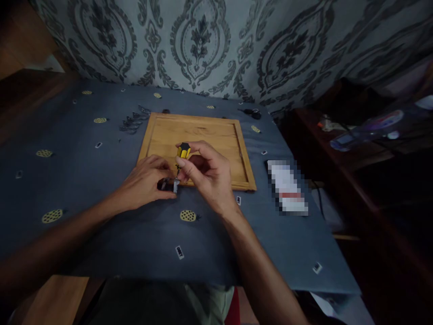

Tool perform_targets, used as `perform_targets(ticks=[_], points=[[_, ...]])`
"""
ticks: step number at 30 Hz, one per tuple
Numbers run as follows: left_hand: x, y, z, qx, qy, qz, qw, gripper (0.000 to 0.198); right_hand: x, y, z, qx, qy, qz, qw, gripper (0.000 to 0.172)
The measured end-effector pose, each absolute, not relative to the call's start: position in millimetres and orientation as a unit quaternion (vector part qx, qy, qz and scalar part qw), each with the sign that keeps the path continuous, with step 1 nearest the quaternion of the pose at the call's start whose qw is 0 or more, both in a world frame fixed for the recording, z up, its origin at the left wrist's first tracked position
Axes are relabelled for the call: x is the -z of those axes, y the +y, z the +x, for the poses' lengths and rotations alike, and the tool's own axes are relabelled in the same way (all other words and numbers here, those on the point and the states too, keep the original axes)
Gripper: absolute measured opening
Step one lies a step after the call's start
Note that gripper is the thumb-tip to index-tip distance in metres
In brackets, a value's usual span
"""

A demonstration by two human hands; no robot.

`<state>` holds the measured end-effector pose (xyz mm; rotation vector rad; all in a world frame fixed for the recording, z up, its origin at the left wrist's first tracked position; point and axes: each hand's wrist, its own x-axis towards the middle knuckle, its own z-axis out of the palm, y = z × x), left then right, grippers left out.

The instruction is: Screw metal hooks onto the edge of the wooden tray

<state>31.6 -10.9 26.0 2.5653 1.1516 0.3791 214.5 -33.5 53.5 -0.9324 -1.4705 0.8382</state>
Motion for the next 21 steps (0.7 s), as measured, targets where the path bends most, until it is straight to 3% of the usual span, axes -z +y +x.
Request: perform_targets(ticks=[11, 21], points=[[-25, -11, 31, -0.143, 0.401, 0.891, 0.157, 0.031, -47, -23, 218, -0.255, -0.505, -0.426, 0.706, 0.026], [-23, -10, 31, -0.143, 0.396, 0.895, 0.147, 0.032, -27, -13, 239, -0.259, -0.510, -0.442, 0.691, 0.024]])
